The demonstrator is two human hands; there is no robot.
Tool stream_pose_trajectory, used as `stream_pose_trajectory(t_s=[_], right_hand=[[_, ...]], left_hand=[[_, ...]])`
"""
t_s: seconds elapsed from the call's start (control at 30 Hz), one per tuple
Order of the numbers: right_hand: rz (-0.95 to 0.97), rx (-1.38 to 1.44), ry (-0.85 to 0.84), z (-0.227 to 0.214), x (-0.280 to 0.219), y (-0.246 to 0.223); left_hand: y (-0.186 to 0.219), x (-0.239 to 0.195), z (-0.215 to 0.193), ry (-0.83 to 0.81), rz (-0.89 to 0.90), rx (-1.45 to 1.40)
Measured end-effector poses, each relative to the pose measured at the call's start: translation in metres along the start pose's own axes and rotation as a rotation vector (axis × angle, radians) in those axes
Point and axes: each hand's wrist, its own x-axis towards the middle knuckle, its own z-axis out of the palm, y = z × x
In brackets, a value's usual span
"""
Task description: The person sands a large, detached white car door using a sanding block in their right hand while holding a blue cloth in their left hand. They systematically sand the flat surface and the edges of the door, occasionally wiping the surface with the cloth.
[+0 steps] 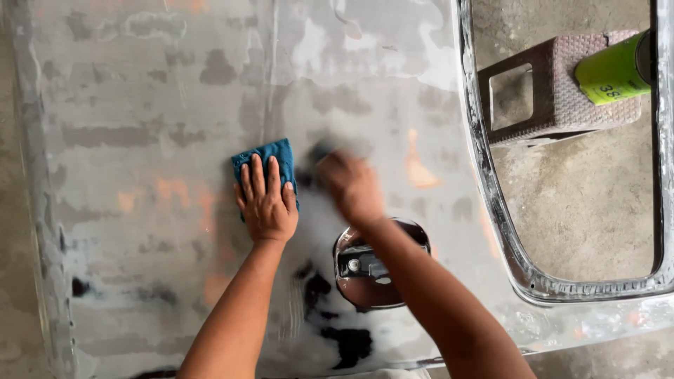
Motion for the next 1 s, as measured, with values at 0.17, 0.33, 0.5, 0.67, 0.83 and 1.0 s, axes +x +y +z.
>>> stream_pose_trajectory(t_s=[0.17,0.33,0.5,0.67,0.83,1.0], right_hand=[[-0.083,-0.112,-0.096,-0.041,-0.006,0.022],[0.809,-0.115,0.267,-0.064,0.003,0.102],[-0.028,-0.079,0.100,-0.010,-0.002,0.036],[-0.139,-0.144,-0.229,-0.041,0.005,0.065],[0.375,-0.303,0.175,-0.044,0.005,0.149],[0.051,-0.196,0.080,0.026,0.010,0.068]], left_hand=[[-0.002,0.000,0.003,0.011,0.019,-0.028],[-0.002,-0.003,0.003,0.017,0.015,0.010],[-0.004,0.013,0.004,-0.028,0.027,0.031],[-0.002,0.030,0.001,-0.043,0.104,-0.025],[-0.004,0.029,0.003,-0.036,0.086,-0.006],[-0.004,0.033,0.002,-0.008,0.096,-0.011]])
